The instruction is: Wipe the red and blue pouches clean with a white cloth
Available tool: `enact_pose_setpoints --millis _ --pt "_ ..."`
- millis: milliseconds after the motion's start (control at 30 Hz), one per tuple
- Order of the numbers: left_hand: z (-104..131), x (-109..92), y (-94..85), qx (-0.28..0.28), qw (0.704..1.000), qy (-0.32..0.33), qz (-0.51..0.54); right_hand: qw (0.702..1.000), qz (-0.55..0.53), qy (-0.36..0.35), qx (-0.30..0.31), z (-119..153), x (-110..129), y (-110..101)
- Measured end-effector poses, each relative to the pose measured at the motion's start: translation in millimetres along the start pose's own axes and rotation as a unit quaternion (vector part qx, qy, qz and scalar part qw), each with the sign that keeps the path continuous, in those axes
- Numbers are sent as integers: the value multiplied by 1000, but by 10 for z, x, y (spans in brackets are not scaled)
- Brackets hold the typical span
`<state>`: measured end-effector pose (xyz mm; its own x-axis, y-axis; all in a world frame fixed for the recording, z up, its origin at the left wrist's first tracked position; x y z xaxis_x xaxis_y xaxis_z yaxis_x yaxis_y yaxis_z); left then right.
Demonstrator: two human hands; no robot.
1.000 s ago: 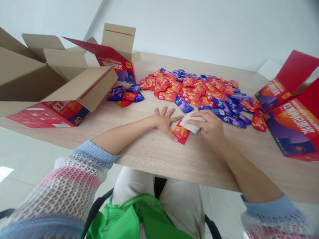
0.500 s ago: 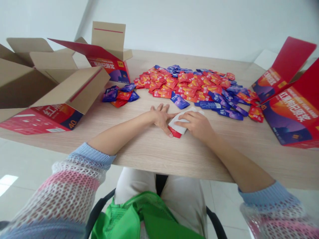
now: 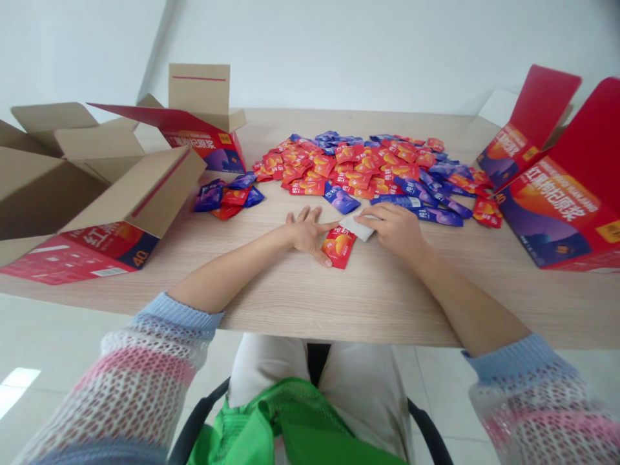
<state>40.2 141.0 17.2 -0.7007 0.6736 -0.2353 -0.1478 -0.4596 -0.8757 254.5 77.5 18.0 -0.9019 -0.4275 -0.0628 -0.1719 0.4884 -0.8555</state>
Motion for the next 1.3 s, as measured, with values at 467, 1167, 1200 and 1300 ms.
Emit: enact_pose_setpoints --millis 467,1167,1200,1300 --pt "-22 -36 -17 -32 999 -19 -13 993 54 -103 36 -46 314 145" --pt "-48 16 16 20 1000 20 -9 997 -1 -68 -29 9 418 -118" --pt "-43 10 12 21 1000 22 -9 995 3 -94 -20 13 491 -119" --pt "-42 6 2 23 999 25 -8 988 18 -150 22 20 621 -62"
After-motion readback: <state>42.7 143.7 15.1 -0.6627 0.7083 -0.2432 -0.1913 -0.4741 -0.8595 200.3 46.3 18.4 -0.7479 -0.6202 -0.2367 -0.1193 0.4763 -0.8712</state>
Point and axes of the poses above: each hand's wrist, its own z-axis away from the middle knuckle, its own y-axis out of the palm, x = y × z, the point moved 3 cm from there along -z, towards the middle knuckle, and after that the axes turned 7 degrees about y, right-handed, at the moved point
